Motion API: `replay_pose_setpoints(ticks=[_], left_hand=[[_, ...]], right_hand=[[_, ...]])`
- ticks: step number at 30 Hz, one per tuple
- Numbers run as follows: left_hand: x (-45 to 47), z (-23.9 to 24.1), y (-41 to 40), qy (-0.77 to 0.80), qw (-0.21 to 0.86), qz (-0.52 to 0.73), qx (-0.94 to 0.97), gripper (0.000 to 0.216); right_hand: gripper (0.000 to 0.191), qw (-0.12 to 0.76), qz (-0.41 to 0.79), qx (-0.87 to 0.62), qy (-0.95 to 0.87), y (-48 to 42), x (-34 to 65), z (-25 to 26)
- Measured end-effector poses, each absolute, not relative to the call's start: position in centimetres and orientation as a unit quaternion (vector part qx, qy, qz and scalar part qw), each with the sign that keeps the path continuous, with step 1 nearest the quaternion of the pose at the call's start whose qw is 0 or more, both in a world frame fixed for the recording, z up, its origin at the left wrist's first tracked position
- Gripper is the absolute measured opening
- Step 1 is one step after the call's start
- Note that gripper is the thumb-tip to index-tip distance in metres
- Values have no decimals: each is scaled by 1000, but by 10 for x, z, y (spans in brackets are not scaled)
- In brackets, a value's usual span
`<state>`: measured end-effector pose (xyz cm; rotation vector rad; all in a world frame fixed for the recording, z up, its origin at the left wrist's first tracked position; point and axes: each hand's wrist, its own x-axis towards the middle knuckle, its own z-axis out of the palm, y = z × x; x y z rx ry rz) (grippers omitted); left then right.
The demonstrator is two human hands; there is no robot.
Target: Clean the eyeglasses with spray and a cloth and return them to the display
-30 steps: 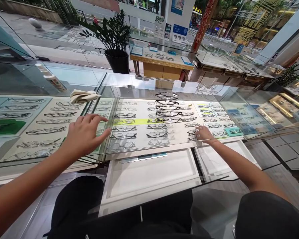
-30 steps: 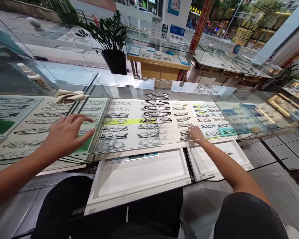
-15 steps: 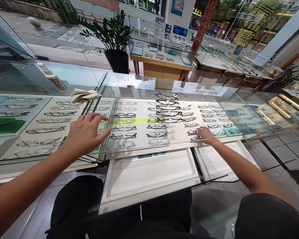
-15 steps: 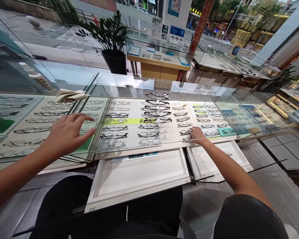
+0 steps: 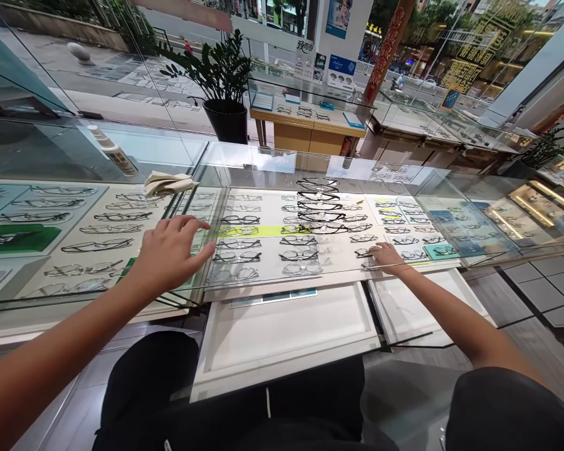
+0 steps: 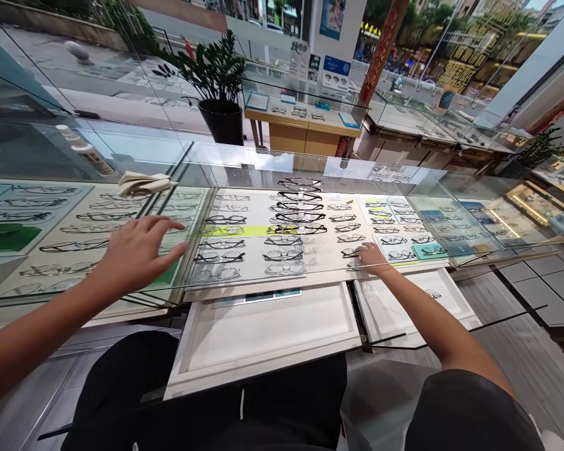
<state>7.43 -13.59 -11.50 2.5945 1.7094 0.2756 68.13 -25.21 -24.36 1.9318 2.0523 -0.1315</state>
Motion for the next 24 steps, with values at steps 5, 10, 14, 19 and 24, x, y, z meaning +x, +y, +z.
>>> replay_pose_setpoints(ticks=[5, 10, 14, 19, 24], left_hand=[[75, -114, -137, 550, 18, 89, 830, 63], [74, -113, -138, 550, 23, 92, 830, 61], [72, -116, -138, 545, 18, 107, 831, 62], [73, -117, -138, 551, 18, 116, 826, 62], [74, -115, -140, 553, 19, 118, 824, 60]], right_hand=[[47, 164, -60, 683, 709, -252, 672, -230], [45, 178, -97, 659, 724, -265, 630, -215], [49, 190, -290, 537, 769, -305, 562, -181], [41, 151, -439, 391, 795, -333, 502, -75], [43, 10, -232, 509, 829, -239, 512, -3]])
